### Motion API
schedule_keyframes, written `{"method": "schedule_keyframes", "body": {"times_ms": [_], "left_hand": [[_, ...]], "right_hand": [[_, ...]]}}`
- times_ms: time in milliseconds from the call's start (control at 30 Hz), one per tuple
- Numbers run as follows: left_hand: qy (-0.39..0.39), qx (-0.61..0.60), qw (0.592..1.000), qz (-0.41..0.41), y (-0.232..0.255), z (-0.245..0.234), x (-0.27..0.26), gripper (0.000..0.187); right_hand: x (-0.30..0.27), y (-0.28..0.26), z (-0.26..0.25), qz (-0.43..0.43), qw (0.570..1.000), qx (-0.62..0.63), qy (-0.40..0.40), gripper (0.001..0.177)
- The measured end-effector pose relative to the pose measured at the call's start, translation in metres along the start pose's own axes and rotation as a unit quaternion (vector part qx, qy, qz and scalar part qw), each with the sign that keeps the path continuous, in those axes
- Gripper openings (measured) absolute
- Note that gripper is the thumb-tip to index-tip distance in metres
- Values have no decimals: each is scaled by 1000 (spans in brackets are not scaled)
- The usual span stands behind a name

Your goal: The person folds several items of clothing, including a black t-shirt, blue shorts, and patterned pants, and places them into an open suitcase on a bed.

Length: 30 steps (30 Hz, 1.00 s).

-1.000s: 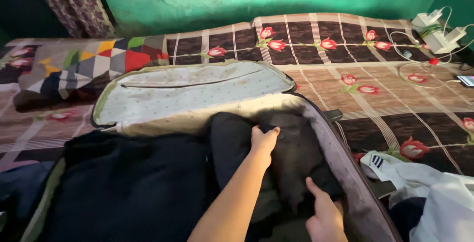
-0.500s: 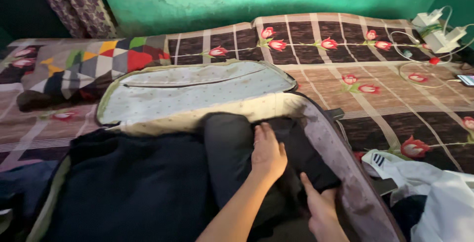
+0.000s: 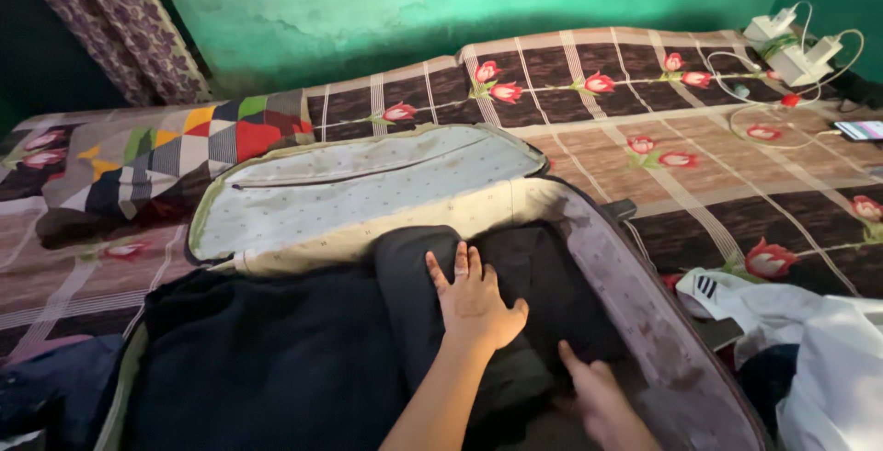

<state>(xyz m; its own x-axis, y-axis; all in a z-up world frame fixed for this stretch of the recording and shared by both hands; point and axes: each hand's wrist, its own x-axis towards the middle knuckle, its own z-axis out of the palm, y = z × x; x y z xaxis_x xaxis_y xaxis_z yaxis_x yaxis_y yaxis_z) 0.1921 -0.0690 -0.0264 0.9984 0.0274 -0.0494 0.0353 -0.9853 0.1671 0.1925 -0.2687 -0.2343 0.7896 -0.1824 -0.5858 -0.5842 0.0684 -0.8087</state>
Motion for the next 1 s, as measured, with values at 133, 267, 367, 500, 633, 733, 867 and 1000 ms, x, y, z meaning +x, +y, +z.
{"method": "schedule_keyframes", "body": {"times_ms": [133,267,367,500,633,733,867,1000], "left_hand": [[77,-5,996,-34,-1,0,-4,89],[117,-45,979,-161,-9,-5,-5,95],[85,-61,978,-179,-19,-10,-7,94],[46,-79,982,-167,-36,-14,5,92],[73,-73,983,-150,-49,-6,17,92],[119,-60,981,-140,-49,7,23,91],[247,-29,968,-20,-43,22,9,83],[78,-59,967,235,-36,3,-33,84]], "right_hand": [[-85,-55,26,-113,940,-237,219,75],[-135,-87,49,-386,707,-527,270,70],[-109,-87,40,-416,642,-619,176,63],[-53,-56,43,-443,593,-641,202,61],[-21,-42,45,-423,593,-660,183,68],[-16,-43,41,-407,584,-682,165,69],[-23,-50,39,-353,622,-690,110,67],[-22,-73,31,-216,670,-710,-27,68]]}}
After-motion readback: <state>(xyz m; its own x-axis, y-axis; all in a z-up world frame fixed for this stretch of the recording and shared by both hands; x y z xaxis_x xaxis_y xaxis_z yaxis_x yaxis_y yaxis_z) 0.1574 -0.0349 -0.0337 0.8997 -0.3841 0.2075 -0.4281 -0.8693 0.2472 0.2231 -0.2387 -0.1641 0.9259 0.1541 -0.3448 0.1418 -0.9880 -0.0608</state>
